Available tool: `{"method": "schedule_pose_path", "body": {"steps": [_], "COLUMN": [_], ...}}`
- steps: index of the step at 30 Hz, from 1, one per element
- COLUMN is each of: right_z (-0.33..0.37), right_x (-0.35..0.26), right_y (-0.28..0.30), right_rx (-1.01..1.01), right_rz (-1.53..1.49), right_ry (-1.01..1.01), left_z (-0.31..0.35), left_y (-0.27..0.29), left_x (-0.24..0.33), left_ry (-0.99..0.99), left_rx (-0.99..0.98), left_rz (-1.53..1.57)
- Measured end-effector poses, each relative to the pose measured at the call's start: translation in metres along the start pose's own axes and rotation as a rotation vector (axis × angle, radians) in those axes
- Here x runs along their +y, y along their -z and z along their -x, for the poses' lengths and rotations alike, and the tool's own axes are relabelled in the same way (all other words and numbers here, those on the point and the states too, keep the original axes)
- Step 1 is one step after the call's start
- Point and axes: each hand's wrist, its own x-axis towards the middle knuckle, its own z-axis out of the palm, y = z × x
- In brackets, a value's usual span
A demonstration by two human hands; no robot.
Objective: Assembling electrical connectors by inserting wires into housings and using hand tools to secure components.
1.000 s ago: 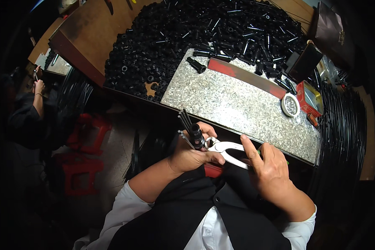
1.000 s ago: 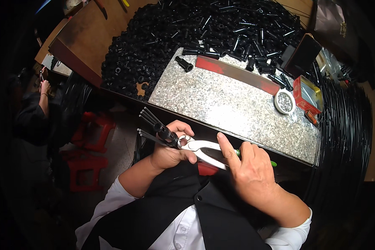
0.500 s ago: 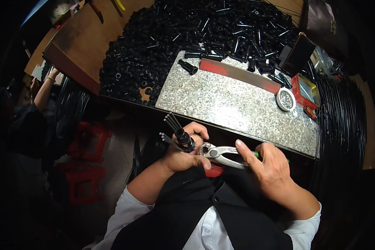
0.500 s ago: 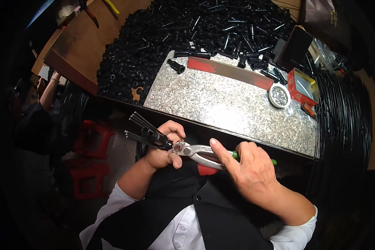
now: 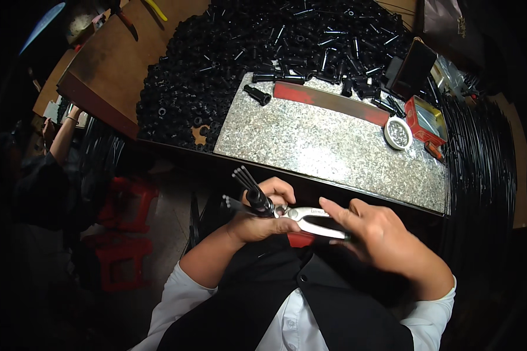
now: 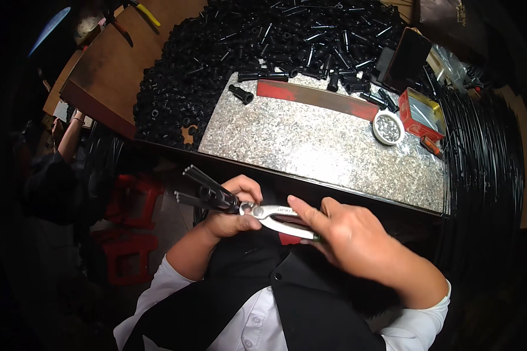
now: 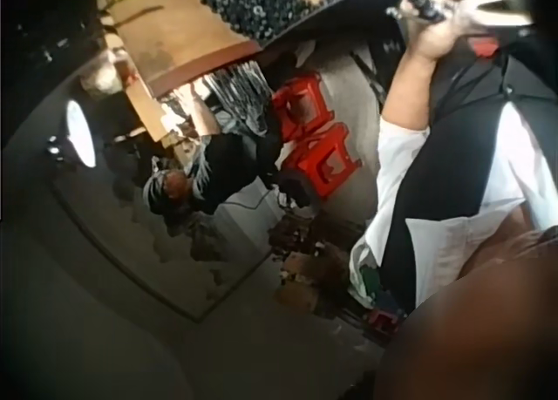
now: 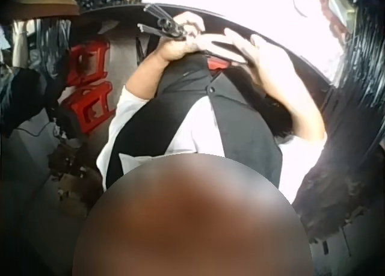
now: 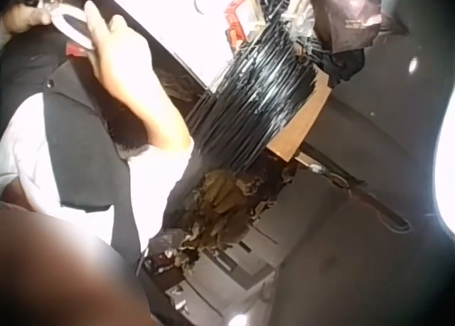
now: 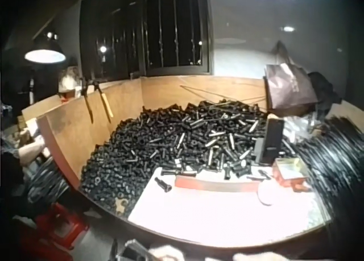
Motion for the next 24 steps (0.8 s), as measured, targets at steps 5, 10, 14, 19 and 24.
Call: {"method": "schedule_pose_path", "body": {"steps": [5, 10, 14, 19, 24], "right_z": [-0.015, -0.02, -0.006, 0.009, 0.01], "right_x": [0.041, 0.074, 0.022, 0.002, 0.014], "right_y": [-0.011, -0.041, -0.058, -0.122, -0.029], "right_rx": [0.059, 0.391, 0.147, -0.122, 0.638], "right_rz": [0.016, 0.372, -0.175, -1.012, -1.067], "right_ry": [-0.205, -0.177, 0.066, -0.075, 0.286], "left_z": [-0.009, -0.008, -0.006, -0.01, -0.014], "left_y": [0.034, 0.059, 0.074, 0.058, 0.004], "left_x": [0.005, 0.039, 0.048, 0.056, 0.037], "left_ry": [-0.199, -0.278, -0.4, -0.316, -0.159], "left_rx": [0.072, 0.288, 0.333, 0.43, 0.342], "left_rz": [0.179, 0.318, 0.542, 0.797, 1.113]}}
